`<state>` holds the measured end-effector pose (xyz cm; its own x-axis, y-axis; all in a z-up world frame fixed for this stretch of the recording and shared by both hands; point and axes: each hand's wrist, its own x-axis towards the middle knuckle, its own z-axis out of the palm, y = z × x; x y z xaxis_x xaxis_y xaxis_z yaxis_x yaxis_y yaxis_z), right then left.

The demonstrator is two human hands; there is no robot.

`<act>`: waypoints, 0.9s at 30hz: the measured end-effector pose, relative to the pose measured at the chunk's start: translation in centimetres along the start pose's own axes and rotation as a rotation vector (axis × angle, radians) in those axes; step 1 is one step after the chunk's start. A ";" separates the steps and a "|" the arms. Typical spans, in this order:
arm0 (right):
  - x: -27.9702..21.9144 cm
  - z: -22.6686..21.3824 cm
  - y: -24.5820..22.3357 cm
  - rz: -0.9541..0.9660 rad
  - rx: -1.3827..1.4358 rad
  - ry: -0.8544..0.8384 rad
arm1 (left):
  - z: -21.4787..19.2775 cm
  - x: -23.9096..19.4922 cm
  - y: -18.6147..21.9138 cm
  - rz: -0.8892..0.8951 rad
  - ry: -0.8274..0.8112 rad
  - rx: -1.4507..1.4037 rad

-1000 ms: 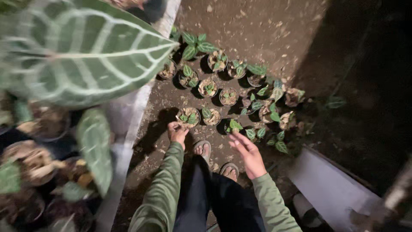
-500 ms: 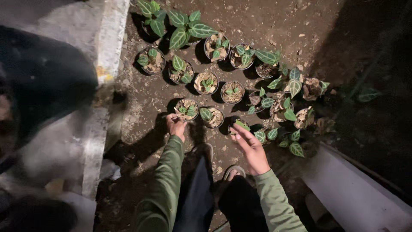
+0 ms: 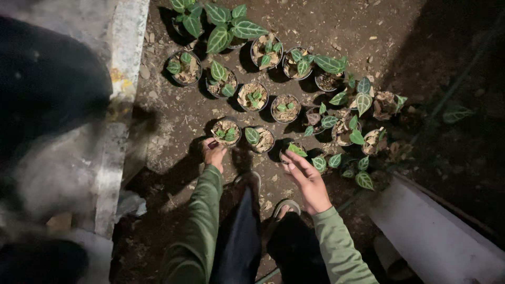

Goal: The person repeatedly picks up small potted plants from a long table and places them on the floor in rows. The person handles the plants one at a time, moving them from the table to the ground. The task continues throughout the clip with no other tools used.

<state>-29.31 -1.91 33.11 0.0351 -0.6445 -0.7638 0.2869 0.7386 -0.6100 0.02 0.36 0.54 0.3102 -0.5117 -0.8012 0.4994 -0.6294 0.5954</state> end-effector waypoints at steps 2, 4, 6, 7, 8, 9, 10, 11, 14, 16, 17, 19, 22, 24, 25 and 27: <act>-0.4 0.1 -0.2 -0.011 -0.002 -0.013 | 0.1 -0.6 0.2 0.015 0.016 0.064; -0.9 0.1 -0.4 -0.025 -0.007 -0.031 | 0.2 -1.7 0.5 0.028 0.054 0.142; -1.9 0.2 -0.7 -0.037 -0.013 -0.051 | -0.1 -3.4 0.9 0.035 0.114 0.237; -2.5 0.3 -0.9 -0.036 -0.002 -0.054 | -0.2 -4.5 1.1 0.039 0.115 0.286; -3.3 0.4 -1.2 -0.034 0.008 -0.058 | -0.5 -5.9 1.2 0.043 0.117 0.334; -4.1 0.5 -1.5 -0.032 0.019 -0.063 | -0.9 -7.3 1.4 0.047 0.119 0.383; -5.0 0.7 -2.0 -0.027 0.014 -0.062 | -1.1 -8.8 1.6 0.056 0.104 0.380; -6.0 0.8 -2.4 -0.023 0.012 -0.060 | -1.3 -10.3 1.8 0.066 0.089 0.380; -9.8 1.0 -3.9 -0.030 -0.028 -0.060 | -2.0 -15.7 2.3 0.240 0.033 0.489; -12.5 1.0 -5.3 -0.044 -0.042 -0.055 | -1.5 -19.5 3.1 0.362 -0.001 0.592; -13.9 1.0 -6.0 -0.046 -0.039 -0.053 | -1.3 -21.6 3.5 0.397 -0.011 0.641; -16.8 0.9 -7.0 -0.068 -0.055 -0.044 | -0.4 -25.8 4.7 0.474 -0.042 0.676; -20.8 0.3 -7.7 -0.129 -0.136 -0.023 | 2.2 -32.3 7.1 0.512 -0.120 0.586; -23.5 -0.2 -8.0 -0.173 -0.215 -0.002 | 4.1 -37.1 9.2 0.425 -0.193 0.470; -24.6 -0.5 -8.1 -0.186 -0.225 -0.001 | 5.0 -39.3 10.7 0.463 -0.226 0.500; -27.3 -0.9 -8.6 -0.216 -0.246 -0.002 | 6.5 -44.0 13.6 0.545 -0.287 0.559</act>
<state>-33.62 9.53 59.01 0.0001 -0.7915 -0.6111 0.0478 0.6104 -0.7906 -12.06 10.49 44.27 0.1358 -0.9107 -0.3901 -0.1602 -0.4088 0.8985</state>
